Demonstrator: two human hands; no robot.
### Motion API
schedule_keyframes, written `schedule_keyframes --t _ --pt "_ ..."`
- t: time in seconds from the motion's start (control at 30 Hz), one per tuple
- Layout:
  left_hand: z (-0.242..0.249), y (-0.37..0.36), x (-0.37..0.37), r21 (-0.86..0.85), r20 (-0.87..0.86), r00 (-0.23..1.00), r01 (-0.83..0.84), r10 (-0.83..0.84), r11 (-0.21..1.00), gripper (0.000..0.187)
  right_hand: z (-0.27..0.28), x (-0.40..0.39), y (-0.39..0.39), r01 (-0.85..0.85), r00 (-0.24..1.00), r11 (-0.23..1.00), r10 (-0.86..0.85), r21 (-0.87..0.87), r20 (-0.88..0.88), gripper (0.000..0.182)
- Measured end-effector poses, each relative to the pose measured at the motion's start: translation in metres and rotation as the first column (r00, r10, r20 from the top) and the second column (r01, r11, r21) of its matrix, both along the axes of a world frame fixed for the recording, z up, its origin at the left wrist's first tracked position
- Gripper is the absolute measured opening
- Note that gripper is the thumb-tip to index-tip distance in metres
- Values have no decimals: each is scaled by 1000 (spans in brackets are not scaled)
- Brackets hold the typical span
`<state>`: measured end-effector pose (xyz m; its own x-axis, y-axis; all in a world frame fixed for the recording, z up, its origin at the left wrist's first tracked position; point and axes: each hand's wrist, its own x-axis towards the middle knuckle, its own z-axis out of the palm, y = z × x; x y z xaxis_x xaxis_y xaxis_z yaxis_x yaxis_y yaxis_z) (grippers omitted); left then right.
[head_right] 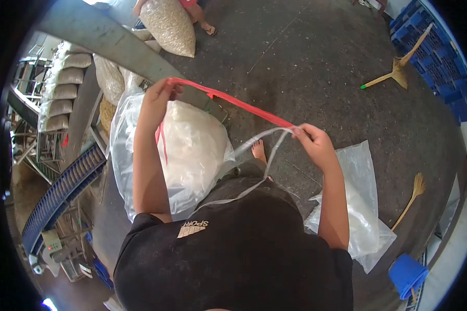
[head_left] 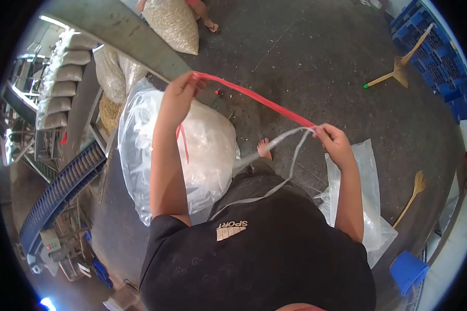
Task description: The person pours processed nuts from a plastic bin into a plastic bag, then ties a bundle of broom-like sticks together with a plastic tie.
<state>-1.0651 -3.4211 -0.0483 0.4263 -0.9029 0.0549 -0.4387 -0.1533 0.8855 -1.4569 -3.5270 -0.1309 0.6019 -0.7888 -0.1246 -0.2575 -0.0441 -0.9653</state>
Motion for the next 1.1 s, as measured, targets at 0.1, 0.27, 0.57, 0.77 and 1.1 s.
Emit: schedule_keyframes --t 0.1,0.27,0.57,0.77,1.1 --pt "13 -19 26 -75 -177 968 -195 179 978 24 -28 -31 -3 182 950 982 -188 -49 -250 27" --pt "73 0 50 -416 -566 815 -416 128 808 24 55 55 -13 69 994 981 -53 181 -92 24" --pt "108 111 48 -434 -407 616 -780 674 451 23 57 368 45 -908 270 268 962 -323 39 26" --pt "88 201 -21 -423 -532 262 -906 805 15 22 26 481 167 -726 -89 -47 996 -686 27 25" --pt "73 200 -41 -140 -241 392 -919 888 368 17 -24 486 141 -667 208 -529 544 -525 -813 22"
